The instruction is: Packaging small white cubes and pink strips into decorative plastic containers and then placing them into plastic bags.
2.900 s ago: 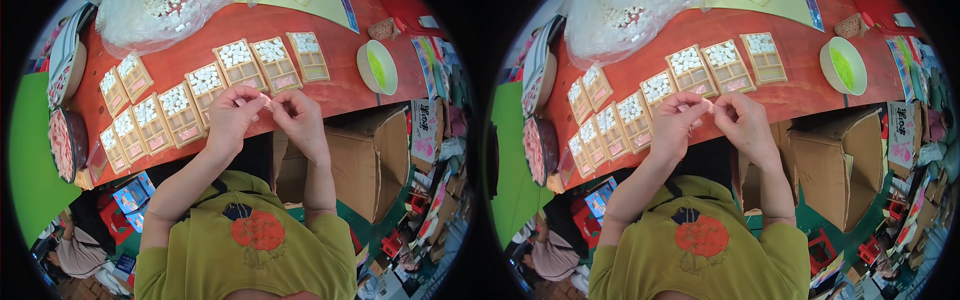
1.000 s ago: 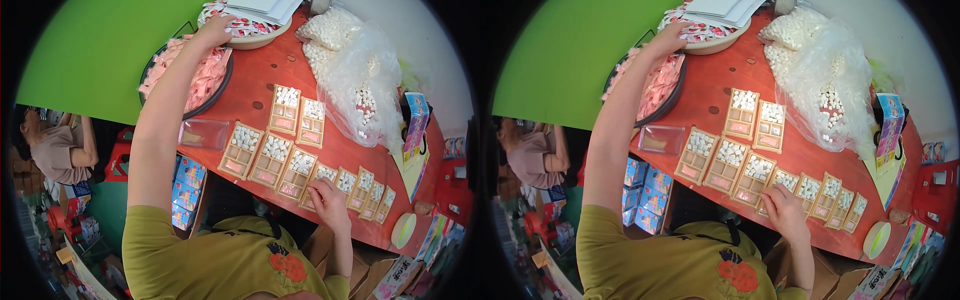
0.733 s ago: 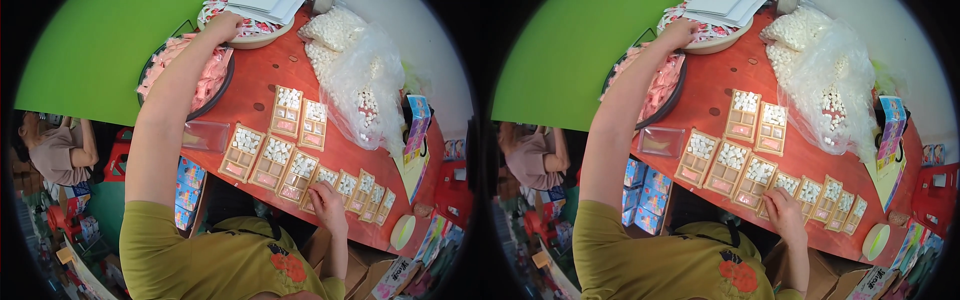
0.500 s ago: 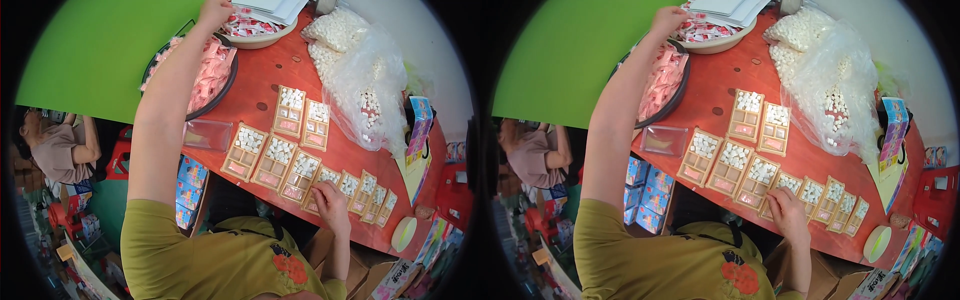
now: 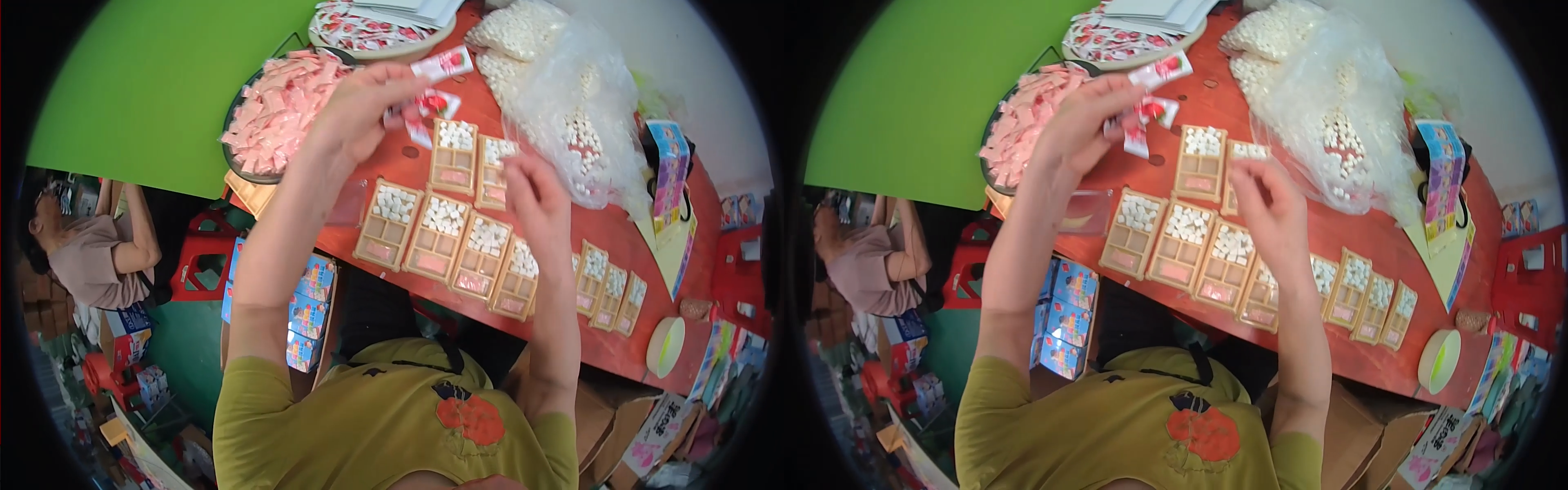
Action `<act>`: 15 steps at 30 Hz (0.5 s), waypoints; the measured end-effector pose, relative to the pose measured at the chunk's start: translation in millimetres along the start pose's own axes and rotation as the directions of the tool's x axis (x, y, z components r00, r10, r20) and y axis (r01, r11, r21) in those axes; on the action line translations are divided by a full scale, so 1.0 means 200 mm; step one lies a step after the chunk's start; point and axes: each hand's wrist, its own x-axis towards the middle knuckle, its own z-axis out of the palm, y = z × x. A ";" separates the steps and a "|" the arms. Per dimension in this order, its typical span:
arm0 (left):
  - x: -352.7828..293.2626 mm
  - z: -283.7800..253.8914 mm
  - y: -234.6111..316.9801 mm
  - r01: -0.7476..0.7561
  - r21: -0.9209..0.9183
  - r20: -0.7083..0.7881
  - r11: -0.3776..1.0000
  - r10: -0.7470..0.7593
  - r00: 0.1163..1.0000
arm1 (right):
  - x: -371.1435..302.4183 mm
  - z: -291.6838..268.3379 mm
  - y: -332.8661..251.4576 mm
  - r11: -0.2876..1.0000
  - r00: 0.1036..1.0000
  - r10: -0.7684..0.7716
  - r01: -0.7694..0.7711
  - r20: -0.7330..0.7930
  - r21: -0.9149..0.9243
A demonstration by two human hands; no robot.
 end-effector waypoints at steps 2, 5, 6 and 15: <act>-0.13 0.03 -0.11 0.078 -0.055 0.110 0.995 -0.071 0.991 | 0.05 0.02 -0.08 0.987 0.996 0.089 -0.090 0.018 0.133; -0.25 0.10 -0.24 0.162 -0.026 0.017 0.986 -0.162 0.987 | 0.06 0.08 -0.12 0.966 0.989 0.142 -0.149 0.048 0.212; -0.27 0.11 -0.26 0.175 -0.032 0.016 0.984 -0.175 0.984 | 0.06 0.10 -0.11 0.979 0.992 0.110 -0.119 0.061 0.163; -0.31 0.02 -0.31 0.198 0.181 -0.029 0.963 -0.196 0.980 | 0.10 0.02 0.01 0.993 0.957 -0.006 0.040 0.290 -0.111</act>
